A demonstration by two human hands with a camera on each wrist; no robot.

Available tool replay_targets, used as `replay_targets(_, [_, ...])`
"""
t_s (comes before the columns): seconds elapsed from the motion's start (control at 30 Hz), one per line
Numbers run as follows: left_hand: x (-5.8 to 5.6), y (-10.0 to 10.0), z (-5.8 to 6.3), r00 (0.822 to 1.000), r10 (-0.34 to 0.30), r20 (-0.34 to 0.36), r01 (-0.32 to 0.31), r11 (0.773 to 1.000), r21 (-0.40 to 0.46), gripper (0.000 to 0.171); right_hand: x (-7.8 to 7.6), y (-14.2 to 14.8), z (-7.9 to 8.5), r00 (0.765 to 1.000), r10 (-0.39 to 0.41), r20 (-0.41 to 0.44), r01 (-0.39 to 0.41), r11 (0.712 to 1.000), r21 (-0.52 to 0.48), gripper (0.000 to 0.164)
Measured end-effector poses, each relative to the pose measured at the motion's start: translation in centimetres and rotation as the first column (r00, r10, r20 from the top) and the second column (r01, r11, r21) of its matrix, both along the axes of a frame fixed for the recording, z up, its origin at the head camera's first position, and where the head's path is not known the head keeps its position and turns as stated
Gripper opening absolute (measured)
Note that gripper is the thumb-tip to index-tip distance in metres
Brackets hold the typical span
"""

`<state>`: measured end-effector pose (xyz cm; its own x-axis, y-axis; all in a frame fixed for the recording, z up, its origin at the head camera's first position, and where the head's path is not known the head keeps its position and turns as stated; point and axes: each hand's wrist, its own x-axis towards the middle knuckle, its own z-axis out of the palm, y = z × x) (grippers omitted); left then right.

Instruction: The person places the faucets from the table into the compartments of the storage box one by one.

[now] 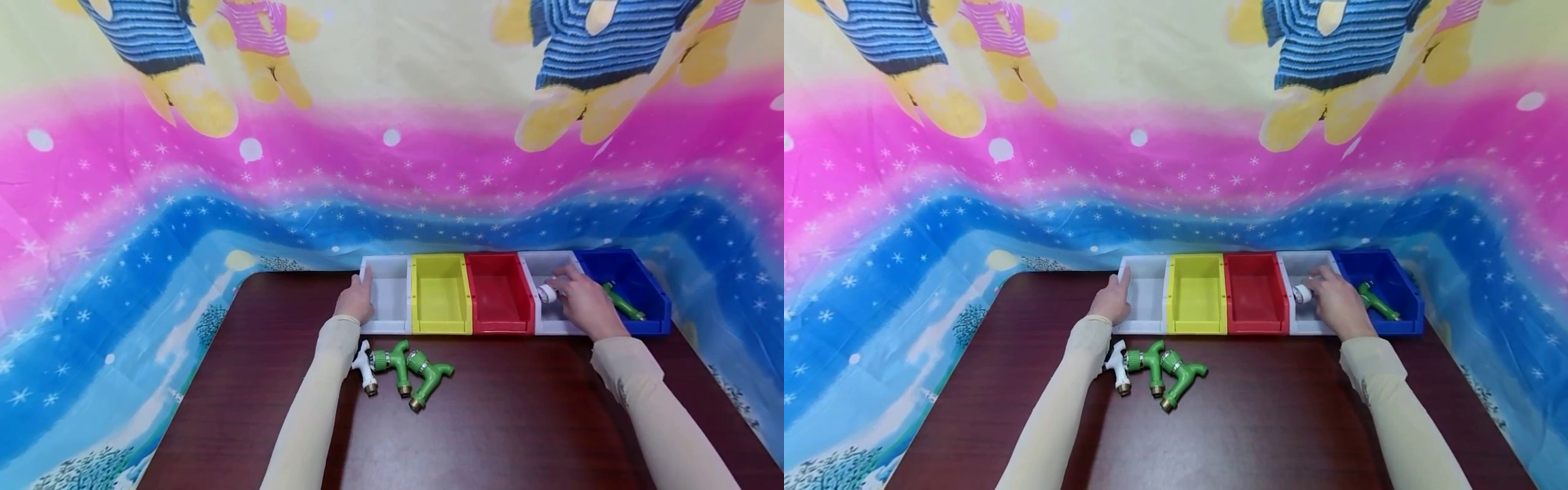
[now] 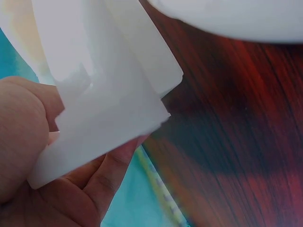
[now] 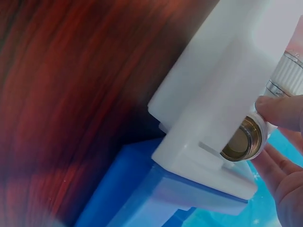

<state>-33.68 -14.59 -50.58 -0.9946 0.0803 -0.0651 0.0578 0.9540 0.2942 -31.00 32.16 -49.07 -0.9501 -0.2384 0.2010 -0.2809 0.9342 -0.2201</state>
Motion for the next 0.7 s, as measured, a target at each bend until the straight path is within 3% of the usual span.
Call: replay_targets(0.7, [0.5, 0.2, 0.4, 1.0, 0.005, 0.005, -0.005, 1.0, 0.0, 0.09, -0.2, 0.1, -1.7, 0.999, 0.035, -0.008, -0.035, 0.998, 0.055, 0.043])
